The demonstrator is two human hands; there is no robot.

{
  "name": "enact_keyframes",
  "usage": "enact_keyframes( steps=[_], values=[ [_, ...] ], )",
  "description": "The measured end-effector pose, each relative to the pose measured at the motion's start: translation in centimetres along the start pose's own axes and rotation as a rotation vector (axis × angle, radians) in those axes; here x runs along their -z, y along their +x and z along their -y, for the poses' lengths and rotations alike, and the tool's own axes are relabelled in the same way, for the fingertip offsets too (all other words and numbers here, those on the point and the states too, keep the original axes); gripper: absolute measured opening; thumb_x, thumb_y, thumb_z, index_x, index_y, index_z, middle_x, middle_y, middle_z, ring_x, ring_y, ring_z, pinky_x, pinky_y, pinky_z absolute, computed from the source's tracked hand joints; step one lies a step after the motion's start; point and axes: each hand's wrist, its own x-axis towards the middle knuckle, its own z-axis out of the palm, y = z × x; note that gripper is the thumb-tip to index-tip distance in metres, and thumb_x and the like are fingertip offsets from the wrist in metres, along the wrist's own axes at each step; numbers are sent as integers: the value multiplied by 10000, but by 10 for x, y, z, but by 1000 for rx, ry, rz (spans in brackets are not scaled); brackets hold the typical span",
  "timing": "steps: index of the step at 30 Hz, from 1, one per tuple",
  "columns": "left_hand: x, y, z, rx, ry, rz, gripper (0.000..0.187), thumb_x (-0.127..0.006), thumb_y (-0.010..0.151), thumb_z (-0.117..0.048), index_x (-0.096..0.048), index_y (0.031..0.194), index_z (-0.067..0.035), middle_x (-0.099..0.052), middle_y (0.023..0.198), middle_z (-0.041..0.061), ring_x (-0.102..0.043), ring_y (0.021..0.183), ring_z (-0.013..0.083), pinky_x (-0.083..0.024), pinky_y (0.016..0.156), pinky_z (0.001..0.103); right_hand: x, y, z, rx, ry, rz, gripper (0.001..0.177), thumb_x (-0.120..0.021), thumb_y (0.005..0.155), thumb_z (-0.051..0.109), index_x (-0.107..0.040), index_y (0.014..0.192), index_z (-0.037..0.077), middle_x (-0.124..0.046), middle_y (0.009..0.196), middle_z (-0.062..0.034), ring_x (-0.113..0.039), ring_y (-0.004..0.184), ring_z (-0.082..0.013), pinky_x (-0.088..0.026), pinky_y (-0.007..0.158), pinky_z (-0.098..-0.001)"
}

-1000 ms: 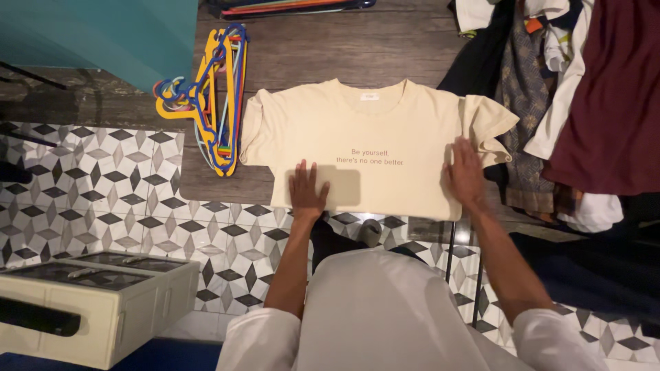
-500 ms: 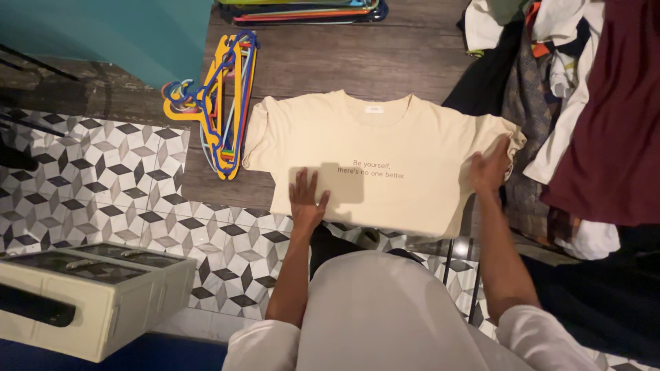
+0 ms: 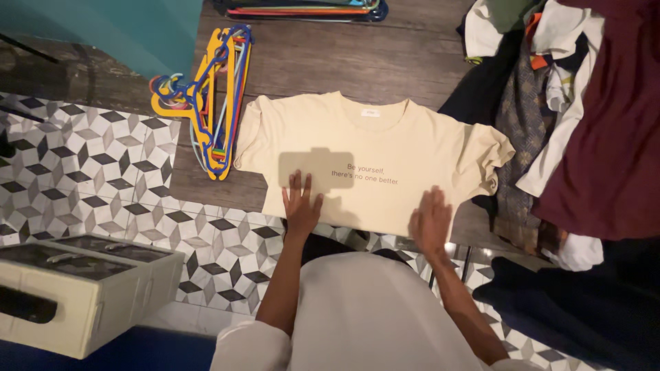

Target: The person smooths out a blue t-shirt on a table, places a blue hanger inside it, and hangs it on a metal rack. They repeat the process with a beige t-shirt and then a maroon t-shirt, smoothing each before placing it on a hanger and hanging it.

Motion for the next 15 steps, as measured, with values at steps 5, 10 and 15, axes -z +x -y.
enact_keyframes(
  steps=[5,10,15],
  values=[
    [-2,-2,12,-58,-16,52,654,-641,962,-347,-467,1531,-75,-306,1631,236,-271,1512,431,-198,1171,641,7,-16,49,11,54,76,589,-559,977,196,-399,1498,-29,-319,1618,-289,-284,1525,-450,-236,1201,-643],
    [6,-12,28,-108,-74,103,571,-621,949,-292,-529,1453,-41,-339,1616,262,-292,1510,447,-242,1185,612,15,3,87,15,190,80,673,-534,1000,226,-315,1554,-87,-289,1618,-301,-268,1511,-452,-235,1183,-625],
    [34,-14,37,-70,-134,63,461,-645,969,-267,-601,1368,-40,-481,1526,222,-401,1454,425,-319,1184,547,14,38,114,73,178,136,640,-527,983,189,-351,1551,-48,-261,1643,-282,-224,1537,-437,-180,1208,-614]
  ],
)
